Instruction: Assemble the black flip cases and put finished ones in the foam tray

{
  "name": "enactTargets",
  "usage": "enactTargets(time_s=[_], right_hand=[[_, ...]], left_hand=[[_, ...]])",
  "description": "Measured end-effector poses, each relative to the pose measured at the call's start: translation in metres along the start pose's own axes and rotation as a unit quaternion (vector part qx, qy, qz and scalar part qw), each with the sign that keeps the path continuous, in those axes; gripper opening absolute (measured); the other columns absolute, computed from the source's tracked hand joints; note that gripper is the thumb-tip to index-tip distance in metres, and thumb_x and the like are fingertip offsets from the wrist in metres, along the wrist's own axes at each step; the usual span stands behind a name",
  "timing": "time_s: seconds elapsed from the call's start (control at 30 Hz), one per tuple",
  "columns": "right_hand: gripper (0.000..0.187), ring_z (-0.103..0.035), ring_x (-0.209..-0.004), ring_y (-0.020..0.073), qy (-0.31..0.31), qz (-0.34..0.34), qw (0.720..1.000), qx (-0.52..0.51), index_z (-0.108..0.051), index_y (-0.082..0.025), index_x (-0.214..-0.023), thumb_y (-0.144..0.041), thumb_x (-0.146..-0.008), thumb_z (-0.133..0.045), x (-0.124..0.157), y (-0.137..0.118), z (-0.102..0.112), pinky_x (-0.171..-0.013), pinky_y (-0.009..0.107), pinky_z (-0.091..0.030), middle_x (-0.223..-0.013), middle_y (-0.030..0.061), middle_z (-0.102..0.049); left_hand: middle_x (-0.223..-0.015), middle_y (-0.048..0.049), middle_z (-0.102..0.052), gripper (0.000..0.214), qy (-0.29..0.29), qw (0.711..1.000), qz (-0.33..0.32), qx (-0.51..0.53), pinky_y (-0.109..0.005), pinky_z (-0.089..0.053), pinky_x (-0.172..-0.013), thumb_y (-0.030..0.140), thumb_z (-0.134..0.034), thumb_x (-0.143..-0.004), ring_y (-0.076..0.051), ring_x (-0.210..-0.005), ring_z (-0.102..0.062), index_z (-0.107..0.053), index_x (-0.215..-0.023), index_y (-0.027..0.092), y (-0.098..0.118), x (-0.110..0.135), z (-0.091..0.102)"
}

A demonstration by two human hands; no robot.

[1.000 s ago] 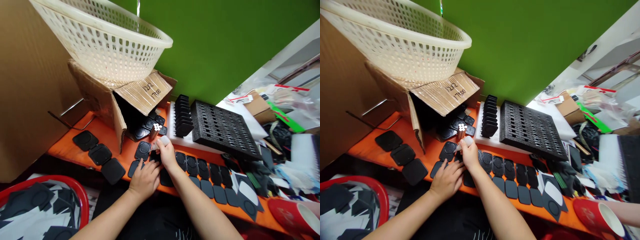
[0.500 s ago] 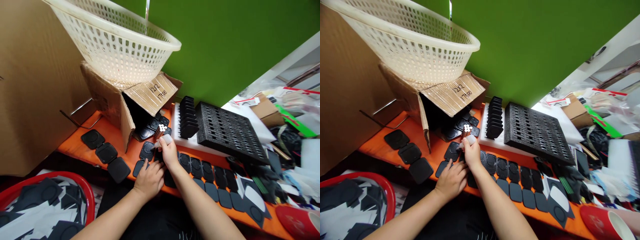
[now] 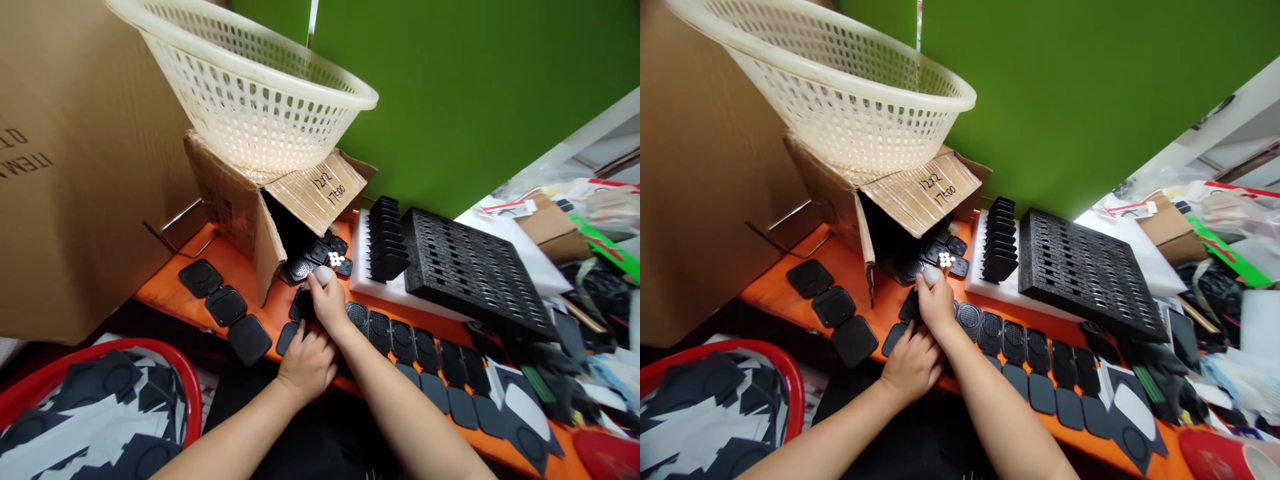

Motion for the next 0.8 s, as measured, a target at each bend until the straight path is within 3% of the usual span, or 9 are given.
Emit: enactTargets(time_s=[0.13,0.27,0.33,0.47,0.63,0.67,0.73,0.8], right_hand=[[0.024,-0.056,-0.062,0.0181,0.034,-0.036,0.998,-0.031,-0.055,-0.022,-0.078,-0.045,-0.078,-0.057,0.001,0.000,0.003,-0.062,0.030,-0.044,-0.065,-0.0015,-0.062],[0.030,-0.056,-0.058,0.0162,0.085,-0.090,0.976,-0.178,-0.054,-0.019,-0.083,-0.048,-0.075,-0.059,0.006,-0.004,0.012,-0.056,0.029,-0.047,-0.067,-0.0005,-0.062],[0.028,-0.054,-0.053,0.0137,0.104,-0.123,0.946,-0.281,-0.054,-0.018,-0.080,-0.045,-0.075,-0.060,0.008,-0.009,0.020,-0.052,0.027,-0.047,-0.064,-0.0014,-0.060],[0.016,-0.054,-0.048,0.0092,0.136,-0.246,0.845,-0.456,-0.054,-0.017,-0.076,-0.032,-0.079,-0.060,0.013,-0.013,0.044,-0.044,0.019,-0.047,-0.059,-0.0030,-0.058],[0.019,-0.053,-0.043,0.0062,0.092,-0.345,0.760,-0.543,-0.055,-0.016,-0.076,-0.027,-0.089,-0.048,0.027,-0.004,0.070,-0.041,0.012,-0.048,-0.058,-0.0005,-0.058],[0.018,-0.053,-0.042,0.0064,0.086,-0.355,0.750,-0.551,-0.055,-0.016,-0.077,-0.027,-0.090,-0.047,0.031,-0.002,0.074,-0.040,0.013,-0.048,-0.060,0.0005,-0.059],[0.017,-0.053,-0.042,0.0069,0.081,-0.369,0.738,-0.560,-0.055,-0.016,-0.079,-0.025,-0.090,-0.046,0.039,-0.001,0.080,-0.038,0.014,-0.049,-0.064,0.0021,-0.062],[0.016,-0.052,-0.041,0.0069,0.087,-0.379,0.729,-0.564,-0.055,-0.017,-0.079,-0.023,-0.090,-0.045,0.047,-0.003,0.083,-0.036,0.015,-0.049,-0.066,0.0024,-0.063]], left_hand=[[-0.104,-0.0069,-0.065,0.029,-0.009,1.000,0.002,0.001,-0.052,-0.028,-0.104,0.030,-0.060,-0.079,-0.026,-0.100,-0.056,-0.062,-0.106,0.021,0.000,0.000,0.001],[-0.109,-0.0070,-0.065,0.027,-0.017,1.000,0.012,0.020,-0.051,-0.028,-0.105,0.029,-0.057,-0.083,-0.025,-0.106,-0.055,-0.061,-0.108,0.020,0.000,0.000,0.003],[-0.111,-0.0055,-0.065,0.025,-0.021,0.999,0.028,0.037,-0.052,-0.027,-0.106,0.027,-0.054,-0.085,-0.024,-0.107,-0.055,-0.059,-0.109,0.021,0.001,-0.003,0.005],[-0.120,-0.0050,-0.062,0.031,-0.017,0.998,0.037,0.045,-0.052,-0.029,-0.106,0.024,-0.048,-0.089,-0.022,-0.113,-0.054,-0.054,-0.119,0.022,0.006,-0.004,0.020],[-0.114,-0.0062,-0.064,0.029,0.022,0.998,0.005,0.064,-0.041,-0.040,-0.100,0.019,-0.042,-0.089,-0.019,-0.107,-0.057,-0.058,-0.112,0.023,-0.007,0.027,0.059],[-0.107,-0.0068,-0.065,0.028,0.034,0.996,0.039,0.068,-0.037,-0.045,-0.094,0.019,-0.042,-0.088,-0.019,-0.100,-0.059,-0.060,-0.108,0.023,-0.017,0.036,0.067],[-0.095,-0.0065,-0.066,0.022,0.066,0.974,0.212,0.044,-0.034,-0.048,-0.088,0.027,-0.043,-0.086,-0.020,-0.095,-0.061,-0.063,-0.095,0.024,-0.043,0.054,0.083],[-0.099,-0.0140,-0.063,0.029,0.093,0.944,0.316,-0.004,-0.043,-0.048,-0.087,0.033,-0.039,-0.086,-0.026,-0.097,-0.060,-0.059,-0.101,0.017,-0.070,0.064,0.096]])
Point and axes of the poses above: each hand's wrist, its own x-axis away from the middle knuckle, its own z-axis out of the back of the hand, y = z × x, the point moved 1 cm from there along -x, towards the middle knuckle
